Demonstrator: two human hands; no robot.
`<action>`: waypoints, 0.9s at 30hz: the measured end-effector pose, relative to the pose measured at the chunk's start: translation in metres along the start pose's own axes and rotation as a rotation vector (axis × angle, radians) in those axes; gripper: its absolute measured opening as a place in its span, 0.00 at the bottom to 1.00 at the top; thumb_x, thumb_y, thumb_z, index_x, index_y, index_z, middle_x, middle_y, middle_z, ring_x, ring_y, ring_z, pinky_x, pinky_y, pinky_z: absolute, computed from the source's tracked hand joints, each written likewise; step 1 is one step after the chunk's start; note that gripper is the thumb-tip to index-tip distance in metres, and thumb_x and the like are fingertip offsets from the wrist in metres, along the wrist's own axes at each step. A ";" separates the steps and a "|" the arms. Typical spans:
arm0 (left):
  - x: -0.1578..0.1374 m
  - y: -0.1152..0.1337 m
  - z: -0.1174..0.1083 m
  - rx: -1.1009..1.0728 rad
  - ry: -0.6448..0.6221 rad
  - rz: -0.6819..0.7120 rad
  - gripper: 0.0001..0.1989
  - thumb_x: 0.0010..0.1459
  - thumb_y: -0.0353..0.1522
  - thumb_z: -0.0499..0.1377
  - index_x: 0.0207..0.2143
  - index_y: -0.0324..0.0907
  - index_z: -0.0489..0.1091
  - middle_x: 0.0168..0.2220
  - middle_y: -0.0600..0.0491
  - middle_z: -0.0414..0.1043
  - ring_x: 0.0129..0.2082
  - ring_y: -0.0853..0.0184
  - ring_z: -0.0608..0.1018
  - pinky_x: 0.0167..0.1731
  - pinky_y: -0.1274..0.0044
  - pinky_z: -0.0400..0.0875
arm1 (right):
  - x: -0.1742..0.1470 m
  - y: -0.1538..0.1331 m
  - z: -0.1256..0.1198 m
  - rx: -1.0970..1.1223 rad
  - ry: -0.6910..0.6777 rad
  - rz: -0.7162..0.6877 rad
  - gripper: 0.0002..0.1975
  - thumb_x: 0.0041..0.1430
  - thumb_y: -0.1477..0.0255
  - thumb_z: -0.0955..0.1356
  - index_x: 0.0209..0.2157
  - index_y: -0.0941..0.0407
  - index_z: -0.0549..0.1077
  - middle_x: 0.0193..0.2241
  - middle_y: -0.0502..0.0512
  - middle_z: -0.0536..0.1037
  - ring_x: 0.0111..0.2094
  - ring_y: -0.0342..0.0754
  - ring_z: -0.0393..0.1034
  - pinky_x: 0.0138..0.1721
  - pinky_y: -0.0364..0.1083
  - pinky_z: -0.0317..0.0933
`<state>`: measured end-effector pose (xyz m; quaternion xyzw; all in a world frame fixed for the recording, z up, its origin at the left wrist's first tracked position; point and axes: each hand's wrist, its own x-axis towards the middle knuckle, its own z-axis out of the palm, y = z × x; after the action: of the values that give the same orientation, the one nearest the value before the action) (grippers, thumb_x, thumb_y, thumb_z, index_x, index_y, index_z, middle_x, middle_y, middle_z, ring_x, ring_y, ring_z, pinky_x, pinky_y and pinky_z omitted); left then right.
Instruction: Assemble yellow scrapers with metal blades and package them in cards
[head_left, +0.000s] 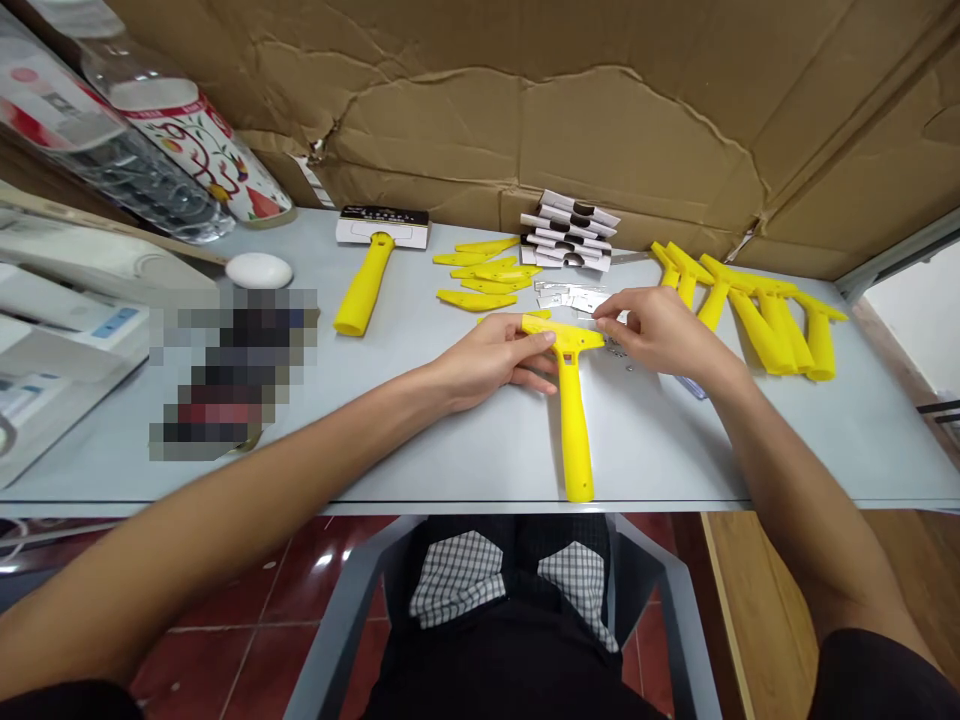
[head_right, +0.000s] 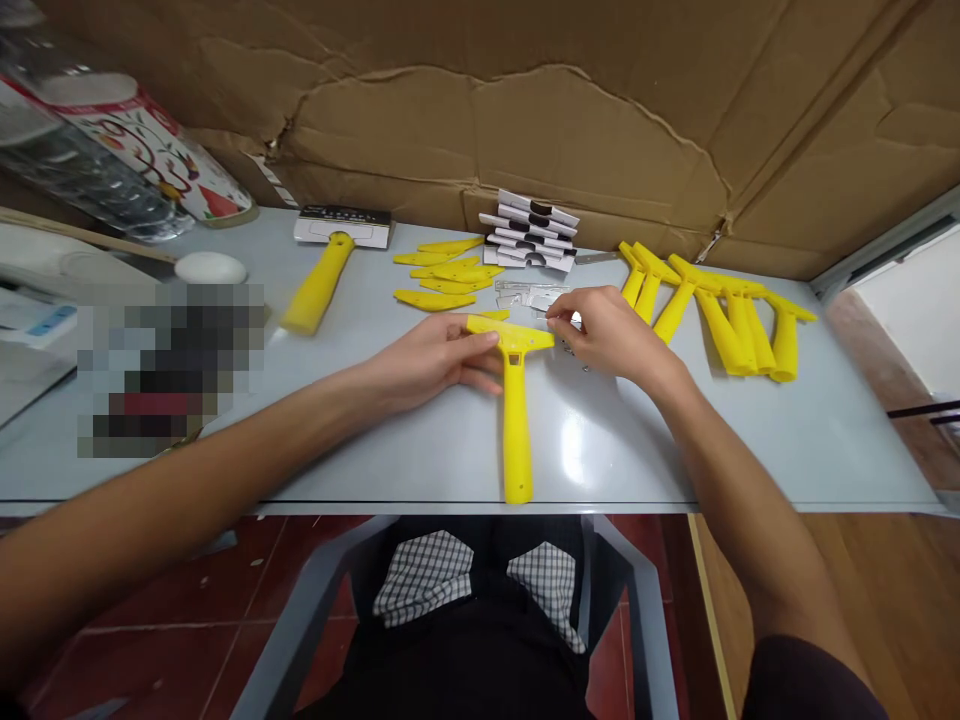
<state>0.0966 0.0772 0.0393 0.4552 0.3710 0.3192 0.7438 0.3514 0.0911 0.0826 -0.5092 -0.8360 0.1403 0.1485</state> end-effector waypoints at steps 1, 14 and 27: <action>0.000 0.000 0.000 0.001 -0.005 0.003 0.08 0.70 0.31 0.65 0.45 0.33 0.81 0.46 0.37 0.85 0.38 0.61 0.88 0.33 0.74 0.87 | 0.001 0.003 0.005 0.002 -0.024 0.001 0.14 0.67 0.70 0.67 0.45 0.56 0.86 0.37 0.58 0.87 0.34 0.53 0.77 0.41 0.51 0.64; -0.001 0.003 0.003 0.017 0.010 -0.010 0.09 0.72 0.29 0.62 0.45 0.32 0.81 0.47 0.37 0.85 0.38 0.62 0.87 0.33 0.73 0.87 | 0.036 0.010 0.000 -0.425 -0.118 0.181 0.12 0.67 0.69 0.71 0.47 0.53 0.88 0.47 0.65 0.85 0.45 0.65 0.77 0.40 0.57 0.63; -0.002 0.000 0.000 0.004 -0.022 0.004 0.10 0.70 0.33 0.66 0.46 0.33 0.80 0.44 0.38 0.86 0.39 0.61 0.87 0.35 0.74 0.85 | 0.015 0.001 -0.014 0.161 0.287 0.077 0.11 0.65 0.59 0.73 0.40 0.50 0.83 0.37 0.58 0.83 0.39 0.56 0.75 0.41 0.55 0.68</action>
<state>0.0953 0.0757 0.0399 0.4610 0.3626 0.3147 0.7463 0.3510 0.1066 0.0961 -0.5422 -0.7721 0.1381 0.3013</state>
